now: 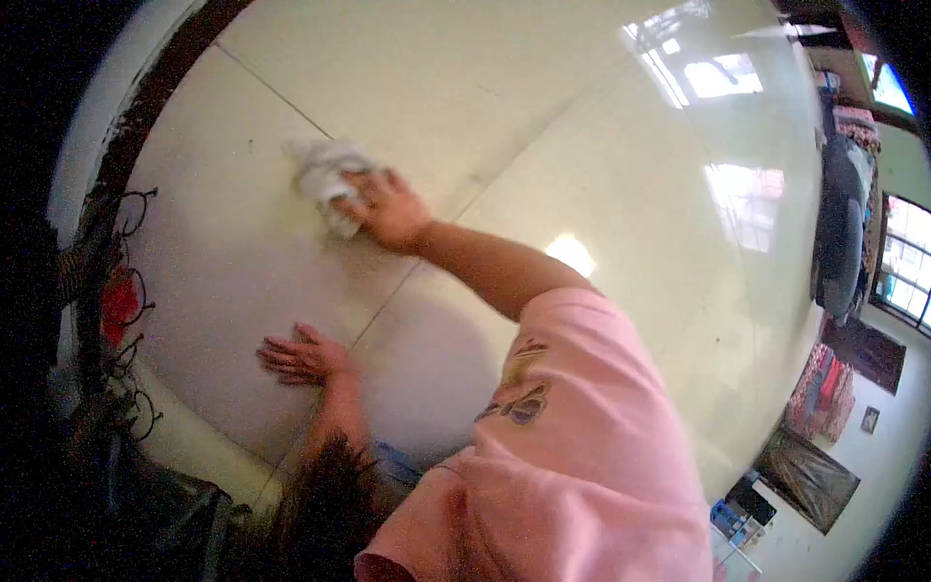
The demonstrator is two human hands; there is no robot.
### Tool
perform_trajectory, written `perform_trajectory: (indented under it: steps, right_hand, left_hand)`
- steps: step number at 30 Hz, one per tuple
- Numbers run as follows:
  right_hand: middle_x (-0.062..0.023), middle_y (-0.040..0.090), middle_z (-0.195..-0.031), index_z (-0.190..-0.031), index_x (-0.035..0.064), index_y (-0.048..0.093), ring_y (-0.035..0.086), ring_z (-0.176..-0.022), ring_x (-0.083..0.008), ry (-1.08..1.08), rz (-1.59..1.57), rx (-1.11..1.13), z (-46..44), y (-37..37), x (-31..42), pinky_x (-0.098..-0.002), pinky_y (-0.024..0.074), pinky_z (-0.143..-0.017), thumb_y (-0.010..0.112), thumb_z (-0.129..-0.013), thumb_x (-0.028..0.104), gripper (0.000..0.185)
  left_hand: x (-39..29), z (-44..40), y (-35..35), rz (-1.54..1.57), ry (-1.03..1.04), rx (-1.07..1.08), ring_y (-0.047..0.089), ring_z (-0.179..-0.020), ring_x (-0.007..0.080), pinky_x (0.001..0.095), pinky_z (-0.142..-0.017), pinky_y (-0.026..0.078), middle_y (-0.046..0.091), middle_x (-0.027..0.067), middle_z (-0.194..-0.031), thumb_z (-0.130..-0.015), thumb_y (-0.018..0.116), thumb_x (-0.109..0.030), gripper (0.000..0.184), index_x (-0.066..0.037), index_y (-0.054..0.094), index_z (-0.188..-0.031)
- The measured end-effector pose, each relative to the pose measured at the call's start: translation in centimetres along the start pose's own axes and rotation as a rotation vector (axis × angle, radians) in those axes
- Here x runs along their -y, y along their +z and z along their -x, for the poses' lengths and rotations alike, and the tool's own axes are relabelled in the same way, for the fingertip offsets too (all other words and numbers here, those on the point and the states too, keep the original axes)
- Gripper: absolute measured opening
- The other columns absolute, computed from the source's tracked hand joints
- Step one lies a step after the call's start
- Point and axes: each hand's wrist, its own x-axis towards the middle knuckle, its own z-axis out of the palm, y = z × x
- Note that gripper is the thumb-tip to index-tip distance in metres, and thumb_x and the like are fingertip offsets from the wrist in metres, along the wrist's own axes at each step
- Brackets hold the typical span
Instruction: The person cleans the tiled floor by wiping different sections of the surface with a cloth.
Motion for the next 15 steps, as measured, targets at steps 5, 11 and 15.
perform_trajectory:
  steps: [5, 11, 15]
  right_hand:
    - [-0.0186, 0.039, -0.127, -0.121, 0.0124, 0.046, 0.035, -0.116, -0.0374, 0.514, 0.141, -0.026, 14.1, -6.5, -10.9, -0.0464, 0.0286, -0.097, 0.06, -0.067, 0.009, 0.056]
    - [-0.0168, 0.046, -0.123, -0.12, 0.0092, 0.047, 0.04, -0.116, -0.0332, 1.335, 0.391, -0.25, 37.0, -7.5, -21.0, -0.038, 0.0298, -0.099, 0.045, -0.079, 0.01, 0.041]
    - [-0.0145, 0.052, -0.107, -0.119, 0.0082, 0.049, 0.047, -0.1, -0.0318, 1.306, 0.32, -0.354, 37.7, -9.7, -17.9, -0.0414, 0.034, -0.089, 0.046, -0.076, 0.003, 0.043]
  left_hand:
    - [0.1, -0.2, 0.3, -0.048, -0.022, 0.005, 0.016, -0.129, 0.0378, 0.0576, -0.099, 0.016, 0.016, 0.0166, -0.141, -0.086, 0.038, -0.048, 0.067, -0.007, 0.02, -0.135]
    - [0.5, -0.4, 1.0, -0.03, -0.03, -0.023, 0.016, -0.13, 0.0354, 0.057, -0.099, 0.016, 0.018, 0.0148, -0.141, -0.085, 0.038, -0.05, 0.067, -0.008, 0.022, -0.135]
    - [1.2, -0.3, 1.5, -0.052, -0.027, -0.049, 0.018, -0.129, 0.034, 0.0575, -0.098, 0.017, 0.019, 0.014, -0.141, -0.084, 0.039, -0.05, 0.067, -0.009, 0.025, -0.134]
